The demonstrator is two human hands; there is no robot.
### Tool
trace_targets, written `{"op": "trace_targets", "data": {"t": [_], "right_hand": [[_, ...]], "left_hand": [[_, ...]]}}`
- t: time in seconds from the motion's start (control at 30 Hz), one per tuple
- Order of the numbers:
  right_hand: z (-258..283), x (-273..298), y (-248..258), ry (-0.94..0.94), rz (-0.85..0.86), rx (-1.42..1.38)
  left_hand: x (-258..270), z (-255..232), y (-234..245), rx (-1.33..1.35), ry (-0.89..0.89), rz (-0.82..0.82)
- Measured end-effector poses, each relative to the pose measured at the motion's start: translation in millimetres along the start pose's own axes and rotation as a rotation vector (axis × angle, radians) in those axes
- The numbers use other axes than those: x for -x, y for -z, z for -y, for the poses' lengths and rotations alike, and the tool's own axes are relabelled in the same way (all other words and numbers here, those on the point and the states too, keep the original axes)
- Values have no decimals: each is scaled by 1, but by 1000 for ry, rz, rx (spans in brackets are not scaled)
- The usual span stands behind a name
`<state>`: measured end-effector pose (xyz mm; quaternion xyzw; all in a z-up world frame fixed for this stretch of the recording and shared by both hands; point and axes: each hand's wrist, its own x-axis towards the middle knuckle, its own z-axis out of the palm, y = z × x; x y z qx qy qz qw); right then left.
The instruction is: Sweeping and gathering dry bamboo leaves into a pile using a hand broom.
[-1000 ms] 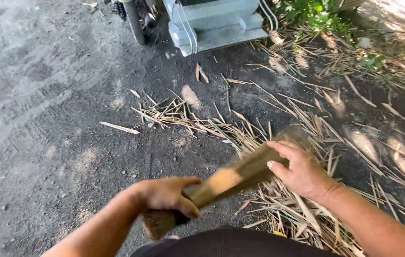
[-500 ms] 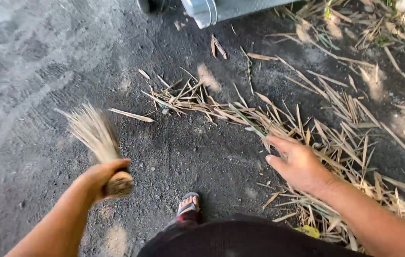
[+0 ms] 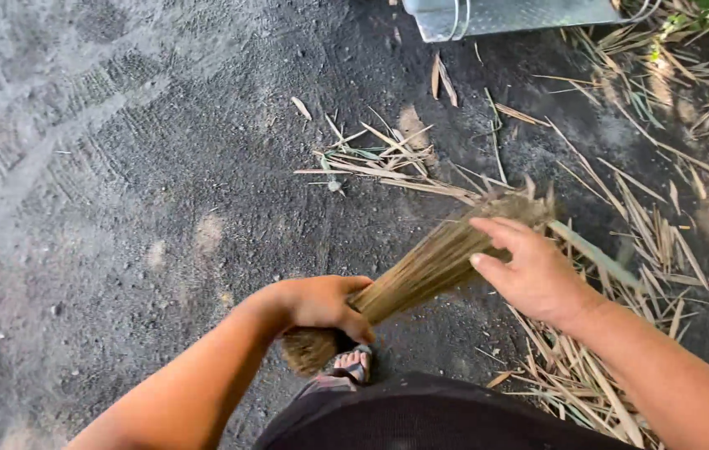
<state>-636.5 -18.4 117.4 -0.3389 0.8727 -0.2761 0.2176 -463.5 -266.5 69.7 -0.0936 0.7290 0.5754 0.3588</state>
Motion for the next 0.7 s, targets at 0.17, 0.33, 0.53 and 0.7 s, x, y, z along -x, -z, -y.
{"op": "trace_targets", "data": {"t": [0.17,0.33,0.53,0.7], "right_hand": [[-23,-3,-1,-28,-32,26],[-28,-4,1,37,0,160],[-52,11,7,71,-15,166],[-64,19,18,98,-34,165]], "left_hand": [[77,11,45,161,23,-176],[64,45,81,408,224,-456],[-56,100,96,417,303,-555],[-106,20,35,153,233,-265]]}}
